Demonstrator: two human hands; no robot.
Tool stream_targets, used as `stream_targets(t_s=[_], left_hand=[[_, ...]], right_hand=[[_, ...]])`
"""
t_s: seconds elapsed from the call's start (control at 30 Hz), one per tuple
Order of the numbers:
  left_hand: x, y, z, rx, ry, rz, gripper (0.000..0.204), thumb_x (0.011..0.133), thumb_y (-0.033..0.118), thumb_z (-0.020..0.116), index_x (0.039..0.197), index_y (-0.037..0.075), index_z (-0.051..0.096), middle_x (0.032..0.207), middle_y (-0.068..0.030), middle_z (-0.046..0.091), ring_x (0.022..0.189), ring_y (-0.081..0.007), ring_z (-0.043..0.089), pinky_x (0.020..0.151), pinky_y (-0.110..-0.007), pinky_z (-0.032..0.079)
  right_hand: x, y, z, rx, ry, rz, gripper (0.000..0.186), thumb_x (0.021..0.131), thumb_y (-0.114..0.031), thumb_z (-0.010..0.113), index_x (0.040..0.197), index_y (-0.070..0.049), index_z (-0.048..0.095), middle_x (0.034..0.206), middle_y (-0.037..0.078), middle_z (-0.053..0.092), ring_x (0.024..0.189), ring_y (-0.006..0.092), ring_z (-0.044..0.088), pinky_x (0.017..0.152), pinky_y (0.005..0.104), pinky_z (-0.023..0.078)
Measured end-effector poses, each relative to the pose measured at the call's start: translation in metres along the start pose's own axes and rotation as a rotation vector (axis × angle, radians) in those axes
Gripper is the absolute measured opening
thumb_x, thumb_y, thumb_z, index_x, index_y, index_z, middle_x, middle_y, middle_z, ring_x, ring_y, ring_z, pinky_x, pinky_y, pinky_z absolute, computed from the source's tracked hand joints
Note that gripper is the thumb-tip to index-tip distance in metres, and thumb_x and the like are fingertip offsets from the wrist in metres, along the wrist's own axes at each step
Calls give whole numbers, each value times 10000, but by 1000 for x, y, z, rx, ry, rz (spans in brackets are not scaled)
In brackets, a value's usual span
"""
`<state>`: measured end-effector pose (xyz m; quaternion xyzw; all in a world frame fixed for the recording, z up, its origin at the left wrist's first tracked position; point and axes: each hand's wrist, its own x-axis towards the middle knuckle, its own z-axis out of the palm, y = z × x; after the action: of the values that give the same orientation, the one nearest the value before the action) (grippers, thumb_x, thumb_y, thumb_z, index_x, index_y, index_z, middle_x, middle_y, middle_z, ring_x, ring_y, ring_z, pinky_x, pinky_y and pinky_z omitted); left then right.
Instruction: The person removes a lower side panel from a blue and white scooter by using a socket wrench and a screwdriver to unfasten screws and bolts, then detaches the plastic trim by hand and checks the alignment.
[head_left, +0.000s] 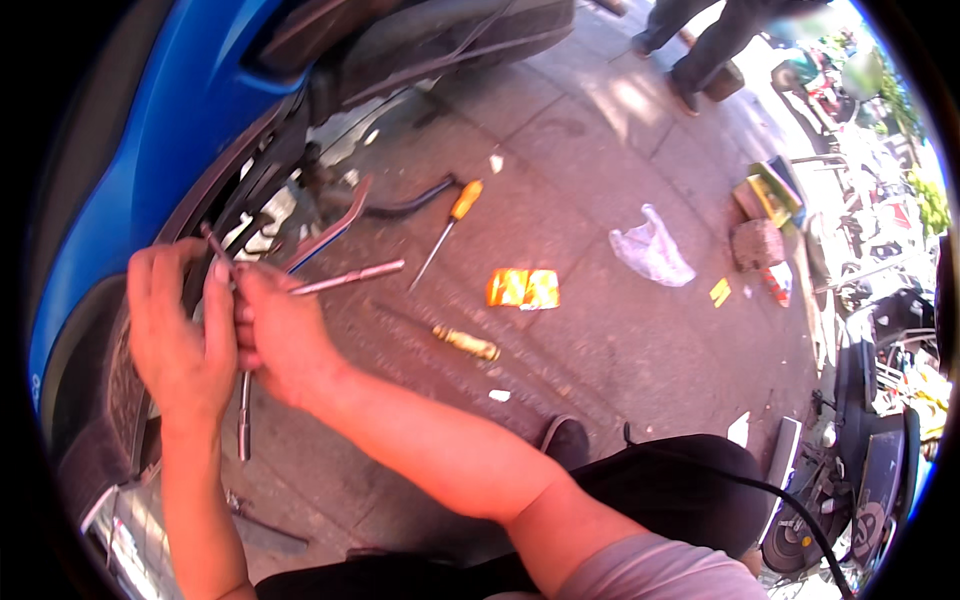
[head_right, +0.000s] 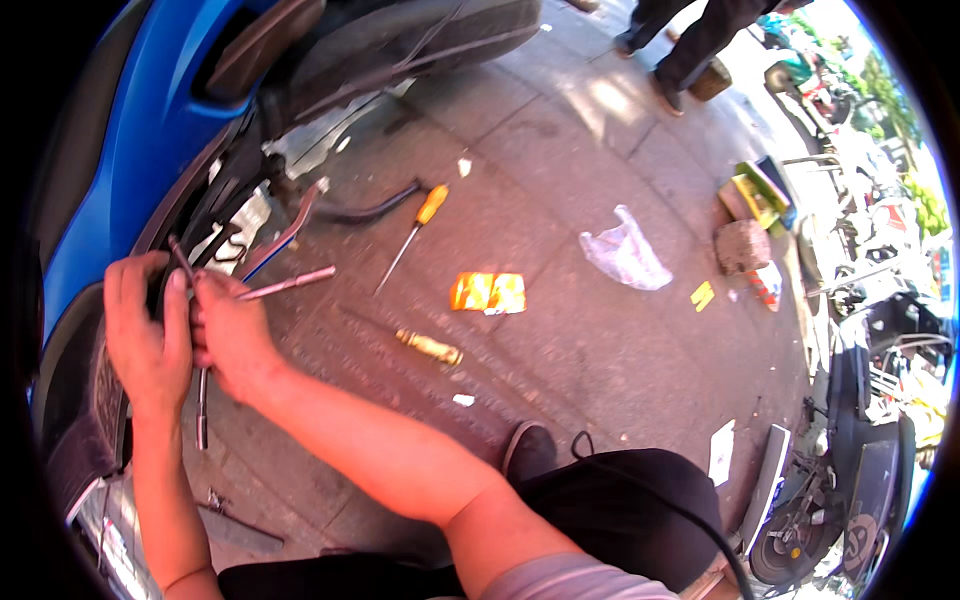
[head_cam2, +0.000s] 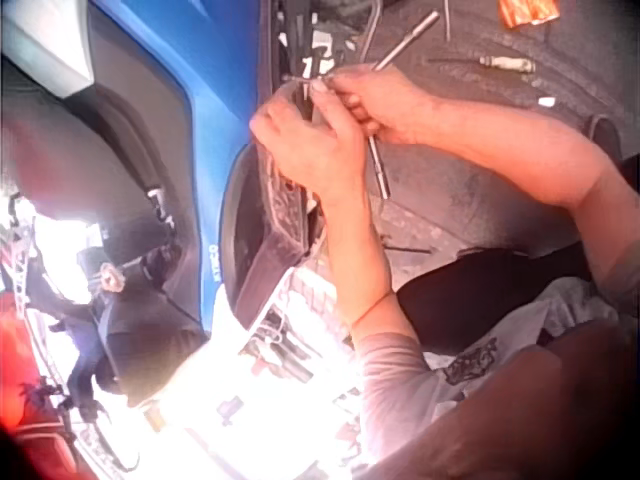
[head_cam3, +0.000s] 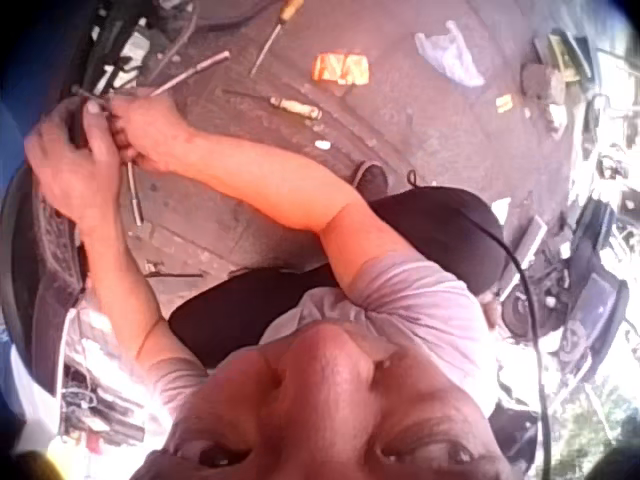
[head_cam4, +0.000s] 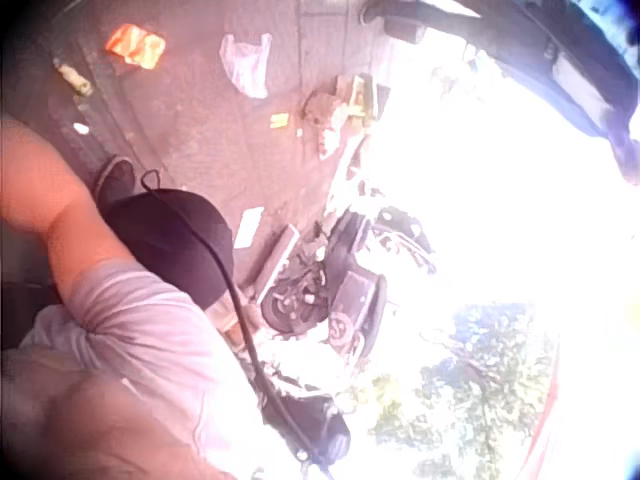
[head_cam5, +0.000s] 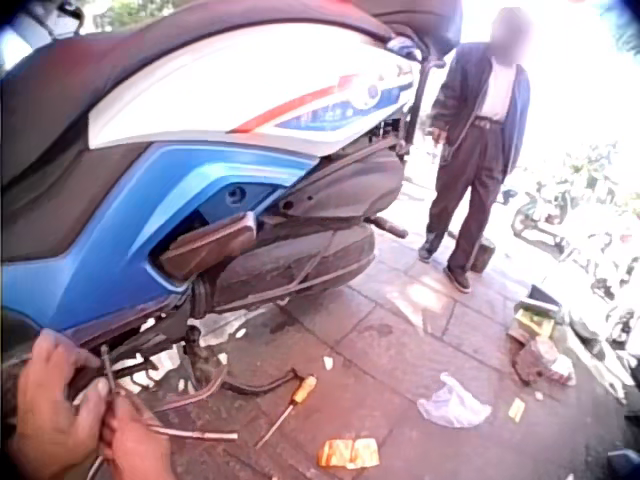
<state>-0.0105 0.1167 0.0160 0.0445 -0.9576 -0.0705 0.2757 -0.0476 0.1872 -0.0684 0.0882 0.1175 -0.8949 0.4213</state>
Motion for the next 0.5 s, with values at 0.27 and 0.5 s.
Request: stream_targets(t_s=[0.27,0.5], left_hand=[[35,86,5,64,-620,229,572,891,609,691,990,52,774,878,-142,720,868,-333,713,778,-454,558],[42,70,-2,-194,-606,93,707,969,680,558,824,11,738,761,-171,708,768,-389,700,713,-470,537]], right_hand=[[3,9,2,-47,-33,21,140,1035,-218,541,1090,-89,542,790,7,596,596,184,562,506,326,426],[0,15,-4,-239,-45,77,286,967,-182,607,1193,-29,523,846,78,672,681,277,649,599,371,508]])
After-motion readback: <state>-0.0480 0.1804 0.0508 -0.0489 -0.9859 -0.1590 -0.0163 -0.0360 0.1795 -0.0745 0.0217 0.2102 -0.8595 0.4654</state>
